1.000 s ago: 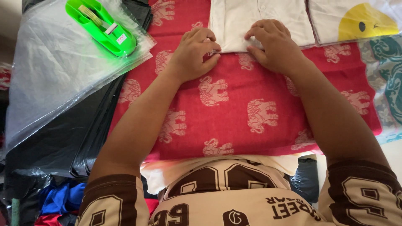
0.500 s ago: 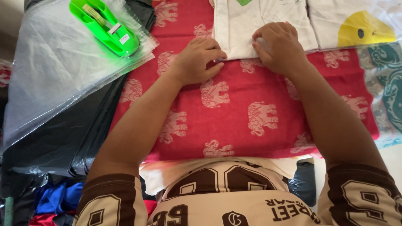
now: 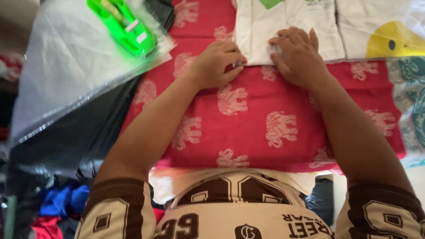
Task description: Folding a black plastic shopping bag and white t-shirts on a cloth-covered surface.
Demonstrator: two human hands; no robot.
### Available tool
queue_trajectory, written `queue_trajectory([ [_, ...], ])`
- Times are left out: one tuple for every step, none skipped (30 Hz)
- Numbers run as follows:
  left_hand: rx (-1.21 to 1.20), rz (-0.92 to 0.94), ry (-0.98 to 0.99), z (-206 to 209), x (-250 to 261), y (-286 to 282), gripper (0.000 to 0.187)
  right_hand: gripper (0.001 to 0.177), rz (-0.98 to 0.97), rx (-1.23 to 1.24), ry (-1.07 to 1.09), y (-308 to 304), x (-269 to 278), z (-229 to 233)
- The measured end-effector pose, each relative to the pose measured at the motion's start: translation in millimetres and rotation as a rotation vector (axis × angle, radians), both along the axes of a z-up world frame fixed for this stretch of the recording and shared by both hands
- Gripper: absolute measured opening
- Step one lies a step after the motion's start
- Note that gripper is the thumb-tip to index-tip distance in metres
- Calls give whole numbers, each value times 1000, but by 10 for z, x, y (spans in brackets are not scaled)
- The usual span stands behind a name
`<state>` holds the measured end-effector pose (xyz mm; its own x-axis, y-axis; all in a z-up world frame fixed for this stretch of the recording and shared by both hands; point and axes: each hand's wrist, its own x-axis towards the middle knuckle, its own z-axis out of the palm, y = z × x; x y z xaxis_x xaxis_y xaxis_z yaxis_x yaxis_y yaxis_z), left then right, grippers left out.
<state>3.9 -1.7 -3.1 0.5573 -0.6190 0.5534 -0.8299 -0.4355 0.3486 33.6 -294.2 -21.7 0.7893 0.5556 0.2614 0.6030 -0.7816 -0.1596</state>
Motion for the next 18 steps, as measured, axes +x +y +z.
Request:
queue_trajectory([
  [12, -16, -4, 60, -13, 21, 15, 41, -16, 12, -4, 19, 32, -16],
  [-12, -16, 15, 93, -44, -5, 17, 40, 9, 50, -27, -16, 10, -46],
  [-35, -16, 34, 121, -70, -27, 20, 39, 34, 87, -50, -49, -7, -81],
  [-38, -41, 42, 113, -69, -56, 20, 39, 9, 83, -44, -58, -13, -76],
  [-18, -32, 44, 107, -68, -65, 18, 40, 3, 61, -8, -48, -17, -68],
  [3, -7, 35, 129, -53, -27, 17, 41, 14, 40, 17, 12, 44, -30],
  [0, -16, 31, 118, -41, -52, 17, 41, 5, 37, 13, -23, 6, -40],
  [7, -1, 12, 107, -48, -37, 18, 41, 10, 45, -3, -13, 2, -43],
  [14, 14, -6, 93, -59, -10, 19, 40, 15, 54, -19, 10, -6, -49],
  [12, 35, -4, 72, -53, -8, 19, 40, 36, 51, -17, 13, -21, -27],
  [5, 19, -5, 51, -48, -5, 19, 39, 28, 71, -7, 14, -35, -5],
  [6, 3, -8, 48, -33, 23, 20, 38, 22, 98, 0, 41, -35, 11],
  [13, 26, -9, 43, -63, 31, 20, 38, 45, 104, 0, 50, -44, 23],
  [16, 24, 1, 59, -58, 31, 20, 39, 33, 79, 2, 49, -54, 32],
  [20, 22, 12, 73, -48, 11, 20, 39, 21, 54, 5, 26, -58, 38],
  [35, 15, 12, 94, -63, 26, 20, 39, 13, 69, 5, 41, -39, 4],
  [24, 30, 15, 110, -72, 27, 19, 39, 13, 69, -9, 42, -15, -35],
  [3, 30, 24, 104, -78, -39, 19, 40, -3, 57, -16, -32, -32, -67],
])
